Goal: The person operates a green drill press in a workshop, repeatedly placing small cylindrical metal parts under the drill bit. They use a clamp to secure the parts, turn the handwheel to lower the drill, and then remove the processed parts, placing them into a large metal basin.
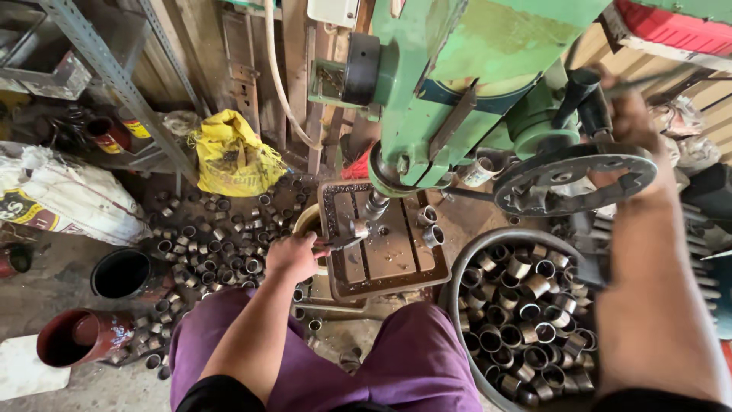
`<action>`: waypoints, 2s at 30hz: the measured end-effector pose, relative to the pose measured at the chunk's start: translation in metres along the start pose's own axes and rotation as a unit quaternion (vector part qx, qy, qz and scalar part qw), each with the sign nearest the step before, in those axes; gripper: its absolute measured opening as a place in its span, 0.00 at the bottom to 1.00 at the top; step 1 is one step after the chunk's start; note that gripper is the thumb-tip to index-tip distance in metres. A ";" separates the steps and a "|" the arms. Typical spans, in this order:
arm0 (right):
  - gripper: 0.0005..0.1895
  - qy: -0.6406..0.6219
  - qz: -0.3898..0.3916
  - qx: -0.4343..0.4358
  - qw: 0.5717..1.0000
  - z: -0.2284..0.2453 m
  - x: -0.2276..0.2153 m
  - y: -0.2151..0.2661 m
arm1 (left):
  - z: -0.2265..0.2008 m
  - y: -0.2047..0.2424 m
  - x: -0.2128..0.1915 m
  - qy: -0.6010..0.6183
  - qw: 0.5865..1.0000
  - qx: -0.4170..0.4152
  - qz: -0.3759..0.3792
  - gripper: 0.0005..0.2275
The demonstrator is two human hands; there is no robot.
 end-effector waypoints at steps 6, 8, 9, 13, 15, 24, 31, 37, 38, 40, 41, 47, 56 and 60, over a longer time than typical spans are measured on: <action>0.19 0.234 0.027 0.024 0.972 0.020 -0.011 0.056 | 0.000 0.005 0.000 0.039 0.999 0.004 -0.019 0.14; 0.25 0.296 -0.052 0.209 0.931 0.020 -0.001 0.083 | -0.001 0.005 -0.003 0.062 0.998 -0.009 -0.003 0.14; 0.30 0.453 -0.002 0.174 0.874 0.016 0.011 0.097 | -0.002 0.005 -0.003 0.050 0.999 -0.009 0.001 0.13; 0.24 0.499 -0.068 0.174 0.846 -0.006 0.043 0.119 | 0.001 0.004 0.003 0.031 1.000 -0.003 -0.005 0.11; 0.14 0.536 -0.121 0.165 0.819 -0.006 0.046 0.126 | 0.002 0.003 0.002 0.042 0.999 0.001 -0.022 0.11; 0.07 0.533 -0.165 0.076 0.827 -0.016 0.046 0.133 | 0.001 0.006 0.000 0.041 0.998 0.015 -0.040 0.14; 0.04 0.479 -0.153 0.034 0.864 -0.038 0.028 0.135 | 0.002 0.003 0.000 0.021 0.999 0.016 -0.031 0.15; 0.08 0.574 -0.193 0.091 0.790 -0.069 0.010 0.134 | 0.003 0.002 -0.008 0.031 0.997 -0.013 0.062 0.10; 0.07 0.537 -0.185 0.055 0.821 -0.082 0.010 0.131 | 0.003 0.000 -0.009 0.039 0.996 -0.014 0.084 0.09; 0.06 0.455 -0.164 -0.013 0.875 -0.105 0.018 0.131 | -0.003 0.005 -0.002 0.017 0.999 -0.012 0.046 0.12; 0.07 0.460 -0.175 -0.010 0.871 -0.105 0.020 0.135 | -0.005 0.006 0.000 0.005 1.000 -0.010 0.027 0.14; 0.14 0.658 -0.221 -0.220 0.686 -0.031 0.049 0.187 | -0.002 0.006 0.004 -0.002 1.000 -0.002 0.001 0.10; 0.30 0.569 -0.284 -0.262 0.726 -0.003 0.056 0.190 | -0.012 0.018 -0.014 -0.003 1.000 -0.023 -0.010 0.19; 0.42 0.486 -0.249 -0.269 0.793 -0.011 0.056 0.200 | -0.009 0.020 -0.005 -0.003 0.999 -0.034 -0.005 0.19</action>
Point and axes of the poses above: each hand's wrist, its own y-axis away from the middle knuckle, its own x-axis out of the palm, z = x × y, the point moved 1 cm from there along -y, towards the middle knuckle, and after that the axes turned 1 degree about y, right-handed, at the moved point
